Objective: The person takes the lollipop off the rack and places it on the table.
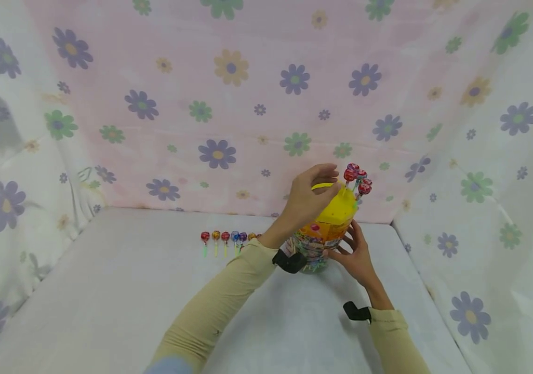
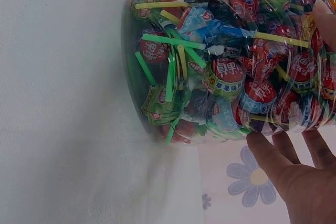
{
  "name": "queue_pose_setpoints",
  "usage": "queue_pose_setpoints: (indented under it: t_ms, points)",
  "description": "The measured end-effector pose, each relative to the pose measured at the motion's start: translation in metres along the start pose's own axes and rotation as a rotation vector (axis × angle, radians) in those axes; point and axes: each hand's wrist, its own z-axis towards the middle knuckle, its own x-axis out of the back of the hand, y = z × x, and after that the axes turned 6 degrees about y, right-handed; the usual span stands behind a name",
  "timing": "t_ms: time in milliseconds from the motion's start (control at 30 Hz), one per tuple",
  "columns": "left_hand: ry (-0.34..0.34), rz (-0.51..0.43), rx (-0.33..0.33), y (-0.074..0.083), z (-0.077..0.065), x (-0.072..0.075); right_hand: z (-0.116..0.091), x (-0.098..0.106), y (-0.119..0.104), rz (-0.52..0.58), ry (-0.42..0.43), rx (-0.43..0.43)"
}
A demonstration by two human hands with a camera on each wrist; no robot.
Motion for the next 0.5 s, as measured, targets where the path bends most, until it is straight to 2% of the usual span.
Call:
queue_pose_setpoints:
  t_ms: [300, 400, 500]
  points:
    - [-0.035, 0.099, 0.085, -0.008, 0.016, -0.029, 0.001, 0.0, 0.0, 0.012, -0.002, -0.002]
    - [-0.029, 0.127, 0.072, -0.011, 0.019, -0.034, 0.001, 0.001, 0.0, 0.014, -0.004, -0.001]
    - [0.026, 0.136, 0.024, -0.014, 0.022, -0.037, 0.001, 0.001, 0.002, 0.015, -0.007, 0.004]
